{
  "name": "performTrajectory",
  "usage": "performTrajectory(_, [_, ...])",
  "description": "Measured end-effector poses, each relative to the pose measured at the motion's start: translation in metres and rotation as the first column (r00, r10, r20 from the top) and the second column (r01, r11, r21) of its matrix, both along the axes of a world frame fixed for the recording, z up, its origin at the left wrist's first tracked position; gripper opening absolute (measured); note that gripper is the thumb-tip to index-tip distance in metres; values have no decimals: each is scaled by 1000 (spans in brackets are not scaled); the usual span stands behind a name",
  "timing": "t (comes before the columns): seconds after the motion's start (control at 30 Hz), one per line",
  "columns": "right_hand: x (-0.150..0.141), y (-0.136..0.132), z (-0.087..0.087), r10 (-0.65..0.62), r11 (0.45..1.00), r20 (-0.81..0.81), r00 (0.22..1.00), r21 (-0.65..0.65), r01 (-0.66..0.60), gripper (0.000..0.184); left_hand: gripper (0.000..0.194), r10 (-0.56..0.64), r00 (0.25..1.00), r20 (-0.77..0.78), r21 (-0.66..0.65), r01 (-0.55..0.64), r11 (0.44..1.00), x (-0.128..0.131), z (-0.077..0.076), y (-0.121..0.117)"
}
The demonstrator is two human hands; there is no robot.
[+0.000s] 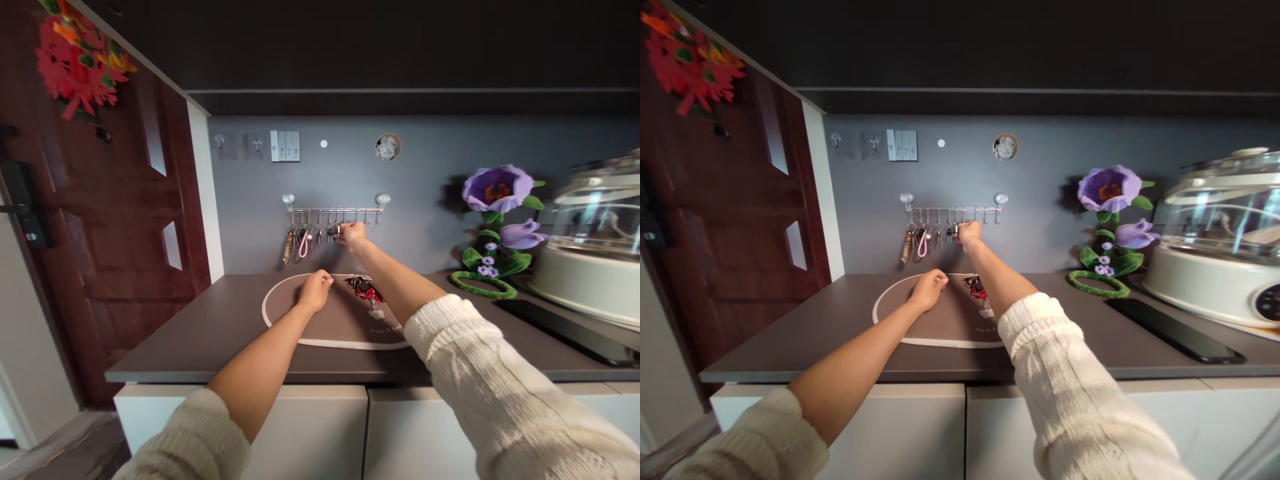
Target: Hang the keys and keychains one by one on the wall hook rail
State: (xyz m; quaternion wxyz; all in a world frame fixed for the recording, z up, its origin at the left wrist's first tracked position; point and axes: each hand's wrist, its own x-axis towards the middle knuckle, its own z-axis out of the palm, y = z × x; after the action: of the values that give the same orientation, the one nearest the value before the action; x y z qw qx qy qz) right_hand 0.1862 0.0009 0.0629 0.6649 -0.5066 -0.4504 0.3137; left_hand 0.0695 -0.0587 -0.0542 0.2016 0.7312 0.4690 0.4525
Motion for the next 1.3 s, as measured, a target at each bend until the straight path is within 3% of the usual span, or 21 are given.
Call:
performTrajectory(0.63, [10,-2,-16,52,998,21,998,-22,-51,17,10,-19,1000,-17,30,19,999,-1,-2,2])
performTrajectory(1.03, [22,-43,-17,170,985,96,981,-33,-167,15,9,-65,998,-16,72,66,995,-2,0,1])
performTrajectory(1.3, [34,-69,-45,175,984,155,972,-47,-170,10,8,-106,993,-44,86,109,990,-4,-1,2])
